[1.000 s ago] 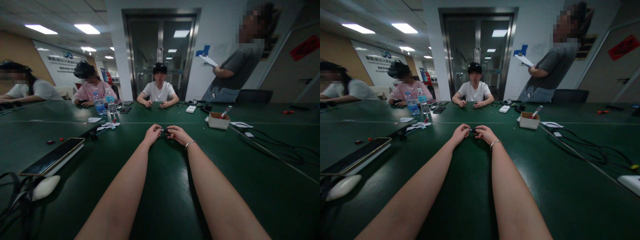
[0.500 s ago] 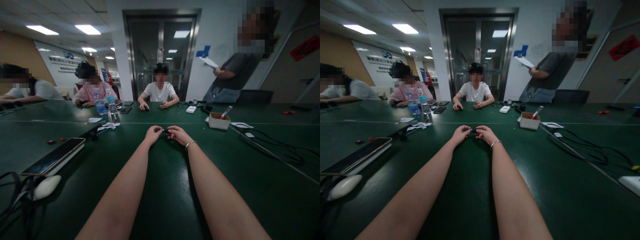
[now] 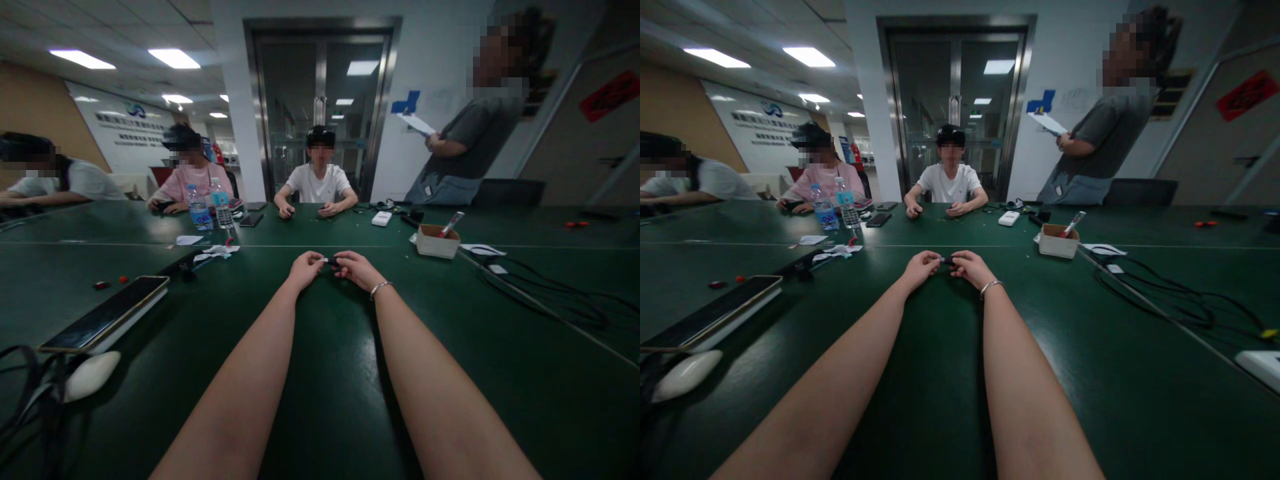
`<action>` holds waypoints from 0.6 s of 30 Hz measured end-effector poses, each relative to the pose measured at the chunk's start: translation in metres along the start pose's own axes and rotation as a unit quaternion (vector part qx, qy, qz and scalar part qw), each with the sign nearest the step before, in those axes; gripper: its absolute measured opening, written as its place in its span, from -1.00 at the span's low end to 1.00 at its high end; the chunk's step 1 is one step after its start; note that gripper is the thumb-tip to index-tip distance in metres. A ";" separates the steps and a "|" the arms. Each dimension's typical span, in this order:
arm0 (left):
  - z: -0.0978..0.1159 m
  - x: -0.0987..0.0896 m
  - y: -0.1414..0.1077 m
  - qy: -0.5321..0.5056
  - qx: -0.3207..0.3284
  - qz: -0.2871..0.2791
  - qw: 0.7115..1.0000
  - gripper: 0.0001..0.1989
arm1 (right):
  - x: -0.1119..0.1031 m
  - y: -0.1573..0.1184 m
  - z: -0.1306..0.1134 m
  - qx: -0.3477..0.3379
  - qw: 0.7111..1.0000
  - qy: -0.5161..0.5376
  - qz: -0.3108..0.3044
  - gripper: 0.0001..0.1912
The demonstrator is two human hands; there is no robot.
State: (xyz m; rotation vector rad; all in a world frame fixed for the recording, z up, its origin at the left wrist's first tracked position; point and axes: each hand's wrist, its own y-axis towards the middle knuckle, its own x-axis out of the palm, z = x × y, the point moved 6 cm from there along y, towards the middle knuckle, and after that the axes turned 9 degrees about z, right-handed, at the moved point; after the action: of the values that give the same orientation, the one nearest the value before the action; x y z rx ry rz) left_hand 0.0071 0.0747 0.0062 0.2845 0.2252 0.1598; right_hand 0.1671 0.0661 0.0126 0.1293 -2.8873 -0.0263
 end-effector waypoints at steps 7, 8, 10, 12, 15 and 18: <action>0.004 -0.001 -0.003 -0.018 -0.004 0.011 1.000 -0.84 | 0.000 0.000 0.000 0.006 1.000 -0.009 0.007 -0.86; 0.005 -0.001 -0.004 -0.022 0.001 0.008 1.000 -0.84 | 0.000 0.000 0.000 0.004 1.000 -0.009 0.007 -0.86; 0.005 0.000 -0.004 -0.024 0.009 0.000 1.000 -0.85 | 0.000 0.000 0.000 0.001 1.000 -0.010 0.006 -0.86; 0.004 0.000 -0.004 -0.019 0.011 -0.003 1.000 -0.84 | -0.001 0.001 0.000 -0.001 1.000 -0.012 0.005 -0.87; 0.003 -0.001 -0.003 0.007 0.020 0.001 1.000 -0.81 | -0.001 0.002 0.002 -0.001 1.000 -0.012 0.004 -0.88; 0.002 -0.003 -0.001 0.029 0.026 0.010 0.999 -0.80 | -0.002 0.003 0.002 -0.001 1.000 -0.013 0.002 -0.89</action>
State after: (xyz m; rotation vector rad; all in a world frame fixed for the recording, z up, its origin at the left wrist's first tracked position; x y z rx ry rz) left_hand 0.0050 0.0724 0.0084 0.3348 0.2842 0.1825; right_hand 0.1681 0.0696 0.0098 0.1250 -2.9129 -0.0295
